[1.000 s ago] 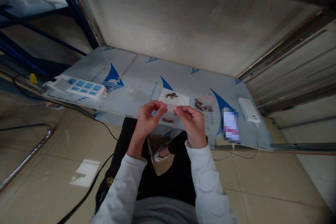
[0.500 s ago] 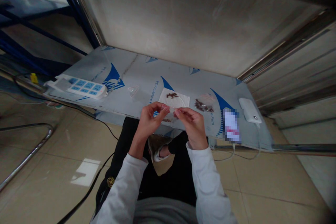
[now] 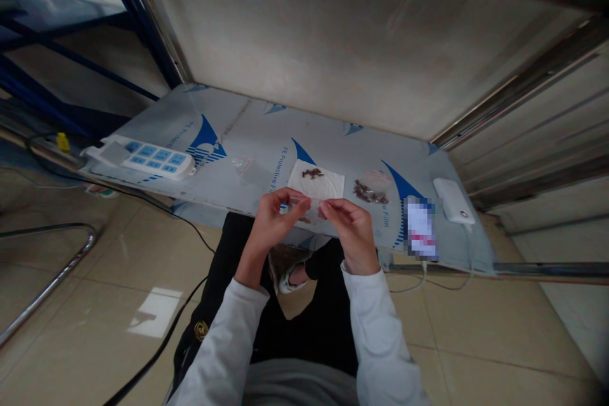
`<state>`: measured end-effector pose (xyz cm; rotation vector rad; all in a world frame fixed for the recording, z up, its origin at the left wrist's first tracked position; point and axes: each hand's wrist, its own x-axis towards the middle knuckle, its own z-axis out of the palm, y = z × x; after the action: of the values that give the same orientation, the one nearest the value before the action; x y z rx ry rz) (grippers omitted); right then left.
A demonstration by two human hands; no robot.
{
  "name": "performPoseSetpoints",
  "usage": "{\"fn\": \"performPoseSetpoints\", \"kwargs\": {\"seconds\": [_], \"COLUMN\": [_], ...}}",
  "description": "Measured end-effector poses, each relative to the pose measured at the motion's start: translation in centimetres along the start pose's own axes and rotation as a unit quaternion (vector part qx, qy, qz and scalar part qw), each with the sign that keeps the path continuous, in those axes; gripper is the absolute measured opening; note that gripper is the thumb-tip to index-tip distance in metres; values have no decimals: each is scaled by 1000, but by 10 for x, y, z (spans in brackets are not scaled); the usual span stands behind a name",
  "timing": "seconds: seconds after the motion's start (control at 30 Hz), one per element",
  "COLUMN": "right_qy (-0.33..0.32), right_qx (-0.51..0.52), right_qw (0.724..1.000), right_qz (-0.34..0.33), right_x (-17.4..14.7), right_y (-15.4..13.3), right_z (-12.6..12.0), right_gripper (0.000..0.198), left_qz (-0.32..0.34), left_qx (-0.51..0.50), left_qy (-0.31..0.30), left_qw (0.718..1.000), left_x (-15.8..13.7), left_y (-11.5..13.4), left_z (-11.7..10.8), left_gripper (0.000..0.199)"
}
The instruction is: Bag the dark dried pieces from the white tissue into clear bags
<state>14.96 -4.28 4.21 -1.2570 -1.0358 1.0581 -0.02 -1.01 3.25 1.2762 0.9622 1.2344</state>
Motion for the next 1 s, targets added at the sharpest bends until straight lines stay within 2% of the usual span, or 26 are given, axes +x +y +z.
{"fn": "performPoseSetpoints", "kwargs": {"seconds": [0.13, 0.33, 0.47, 0.7, 1.0], "right_qy": [-9, -28, -14, -15, -7], "right_qx": [-13, -5, -19, -33, -32], "right_qw": [1000, 1000, 1000, 999, 999], "right_qz": [-7, 6, -4, -19, -1], "right_x": [-1, 0, 0, -2, -5], "right_y": [-2, 2, 3, 4, 2], "right_z": [-1, 0, 1, -1, -4], "right_gripper": [17, 22, 20, 17, 21], "left_qz": [-22, 32, 42, -14, -19], "left_qx": [-20, 14, 28, -1, -15], "left_qy": [-33, -23, -36, -54, -43], "left_qw": [999, 999, 998, 998, 999], "left_x": [0, 0, 0, 0, 1], "left_y": [-2, -5, -3, -3, -4], "left_z": [0, 0, 1, 2, 2], "left_gripper": [19, 14, 13, 18, 20]}}
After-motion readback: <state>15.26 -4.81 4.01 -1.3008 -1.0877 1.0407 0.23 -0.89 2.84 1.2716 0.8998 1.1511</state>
